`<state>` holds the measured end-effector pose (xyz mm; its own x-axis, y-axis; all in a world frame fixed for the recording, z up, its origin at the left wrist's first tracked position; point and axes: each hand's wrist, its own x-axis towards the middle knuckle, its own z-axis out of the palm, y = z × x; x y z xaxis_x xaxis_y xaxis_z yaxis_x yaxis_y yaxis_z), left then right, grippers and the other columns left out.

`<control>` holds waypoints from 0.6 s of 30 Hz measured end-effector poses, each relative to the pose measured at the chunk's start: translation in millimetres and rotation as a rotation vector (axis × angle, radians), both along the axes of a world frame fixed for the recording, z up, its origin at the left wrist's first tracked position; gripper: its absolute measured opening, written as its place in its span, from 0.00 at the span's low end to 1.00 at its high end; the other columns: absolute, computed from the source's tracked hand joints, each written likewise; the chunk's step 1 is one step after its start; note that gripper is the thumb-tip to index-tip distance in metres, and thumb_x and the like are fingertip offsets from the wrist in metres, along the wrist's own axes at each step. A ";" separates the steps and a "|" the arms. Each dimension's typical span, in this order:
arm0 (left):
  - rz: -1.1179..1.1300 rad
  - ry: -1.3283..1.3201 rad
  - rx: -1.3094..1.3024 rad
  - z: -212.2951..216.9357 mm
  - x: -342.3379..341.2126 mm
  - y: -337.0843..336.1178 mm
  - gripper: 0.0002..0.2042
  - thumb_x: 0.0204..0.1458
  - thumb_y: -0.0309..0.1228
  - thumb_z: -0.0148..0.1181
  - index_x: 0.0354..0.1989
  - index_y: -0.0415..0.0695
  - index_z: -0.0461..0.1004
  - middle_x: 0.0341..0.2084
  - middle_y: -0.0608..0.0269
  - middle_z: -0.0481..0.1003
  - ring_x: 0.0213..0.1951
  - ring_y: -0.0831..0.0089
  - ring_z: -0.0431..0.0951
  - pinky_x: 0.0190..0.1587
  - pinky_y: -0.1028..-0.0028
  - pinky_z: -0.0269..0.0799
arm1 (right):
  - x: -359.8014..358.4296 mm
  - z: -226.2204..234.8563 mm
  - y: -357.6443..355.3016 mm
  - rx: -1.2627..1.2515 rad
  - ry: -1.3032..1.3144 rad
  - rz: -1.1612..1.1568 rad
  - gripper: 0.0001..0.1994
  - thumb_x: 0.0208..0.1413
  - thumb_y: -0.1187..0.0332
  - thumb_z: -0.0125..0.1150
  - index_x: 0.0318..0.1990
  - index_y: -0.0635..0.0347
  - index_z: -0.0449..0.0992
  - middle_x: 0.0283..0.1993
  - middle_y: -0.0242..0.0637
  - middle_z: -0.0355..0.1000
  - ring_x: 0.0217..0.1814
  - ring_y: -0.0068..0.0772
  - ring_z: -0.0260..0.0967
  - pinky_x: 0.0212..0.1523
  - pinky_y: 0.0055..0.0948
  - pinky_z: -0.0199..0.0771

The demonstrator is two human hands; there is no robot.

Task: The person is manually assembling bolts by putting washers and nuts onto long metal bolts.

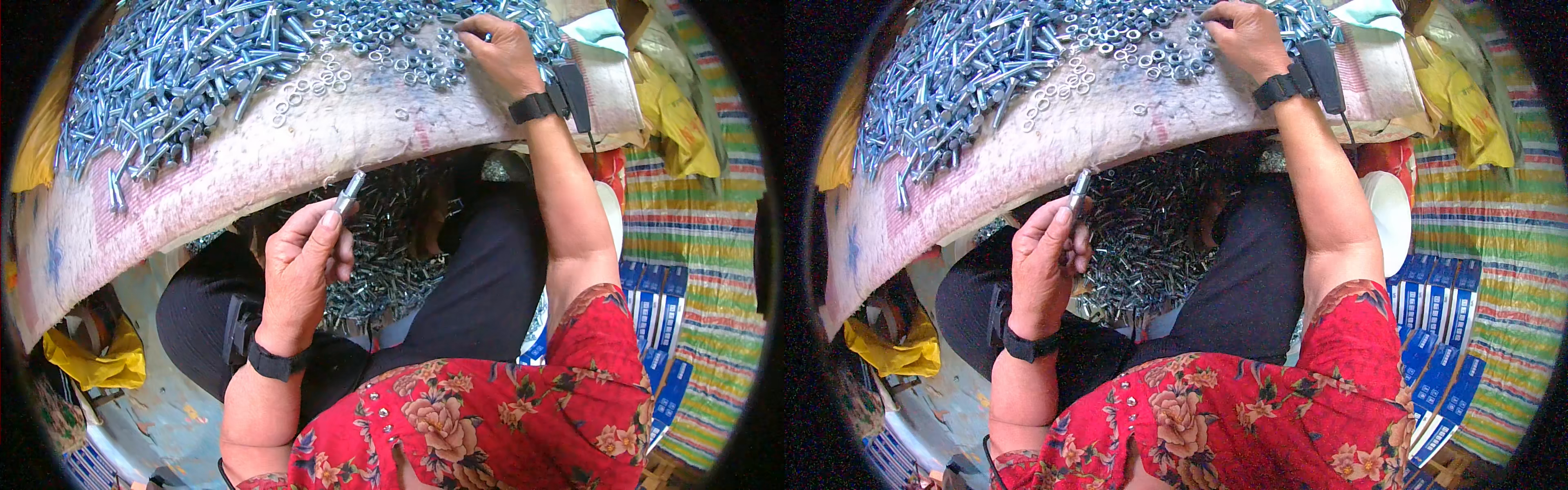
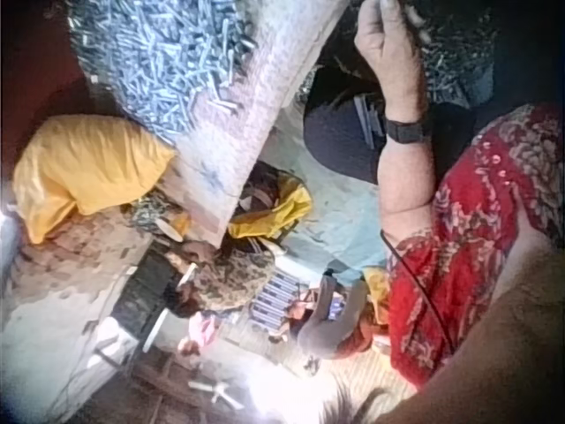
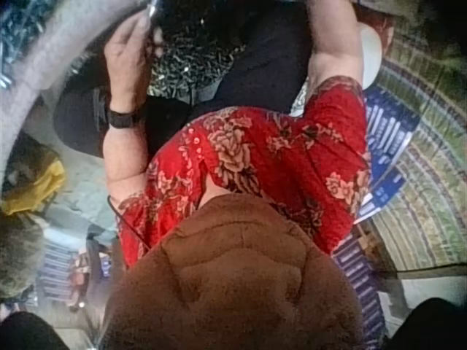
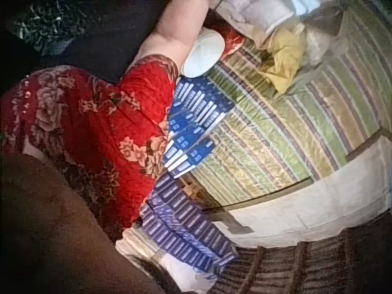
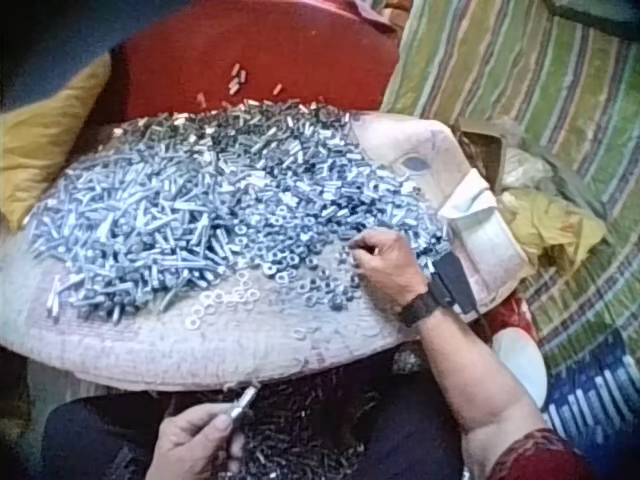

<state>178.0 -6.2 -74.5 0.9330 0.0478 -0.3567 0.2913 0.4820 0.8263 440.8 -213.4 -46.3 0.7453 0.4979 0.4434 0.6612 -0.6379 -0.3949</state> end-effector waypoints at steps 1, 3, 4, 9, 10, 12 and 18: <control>-0.003 -0.003 -0.005 1.2 0.3 -0.7 0.12 0.54 0.35 0.49 0.39 0.40 0.71 0.14 0.70 0.66 0.14 0.86 0.62 0.17 0.86 0.51 | 2.2 -2.4 -1.6 0.000 -0.003 0.018 0.07 0.46 0.71 0.57 0.33 0.61 0.76 0.30 0.35 0.74 0.32 0.25 0.70 0.34 0.20 0.68; -0.007 0.000 0.000 -0.2 -0.3 -0.9 0.12 0.54 0.35 0.49 0.39 0.40 0.71 0.14 0.70 0.66 0.14 0.86 0.62 0.17 0.86 0.51 | 3.8 -6.6 0.8 -0.017 -0.045 0.036 0.08 0.45 0.71 0.57 0.33 0.61 0.76 0.30 0.34 0.74 0.31 0.25 0.70 0.35 0.21 0.68; -0.011 0.005 0.003 -0.5 -0.8 -1.1 0.12 0.54 0.35 0.48 0.39 0.40 0.71 0.14 0.70 0.66 0.14 0.86 0.62 0.17 0.86 0.52 | 5.9 -8.6 4.1 -0.015 -0.047 0.036 0.08 0.45 0.71 0.57 0.33 0.61 0.76 0.30 0.34 0.74 0.31 0.25 0.70 0.35 0.21 0.68; -0.018 0.001 0.036 -1.8 -1.3 -0.9 0.13 0.54 0.36 0.49 0.40 0.39 0.70 0.15 0.69 0.66 0.14 0.84 0.62 0.16 0.86 0.53 | 17.3 -8.3 22.0 -0.069 -0.065 -0.060 0.10 0.43 0.70 0.55 0.34 0.62 0.75 0.31 0.41 0.72 0.34 0.34 0.69 0.36 0.27 0.68; -0.011 -0.006 0.040 -2.6 -1.6 -0.7 0.13 0.54 0.36 0.49 0.40 0.38 0.70 0.15 0.69 0.66 0.14 0.84 0.61 0.17 0.85 0.53 | 18.2 -7.5 25.0 -0.061 0.016 -0.136 0.11 0.41 0.69 0.54 0.33 0.64 0.75 0.32 0.49 0.71 0.37 0.44 0.69 0.38 0.34 0.68; 0.035 0.003 0.024 -2.8 -2.9 1.6 0.12 0.54 0.35 0.48 0.40 0.39 0.71 0.14 0.70 0.67 0.14 0.86 0.62 0.17 0.86 0.53 | 7.3 -4.2 32.2 0.082 -0.162 -0.040 0.08 0.42 0.71 0.54 0.28 0.66 0.74 0.24 0.44 0.72 0.25 0.36 0.70 0.27 0.30 0.68; -0.028 -0.072 -0.010 3.3 -3.7 1.2 0.12 0.55 0.33 0.47 0.40 0.38 0.69 0.16 0.70 0.66 0.16 0.84 0.62 0.18 0.85 0.55 | -111.7 29.1 32.2 0.142 0.228 0.284 0.10 0.50 0.74 0.52 0.40 0.64 0.73 0.29 0.34 0.71 0.31 0.19 0.67 0.33 0.17 0.66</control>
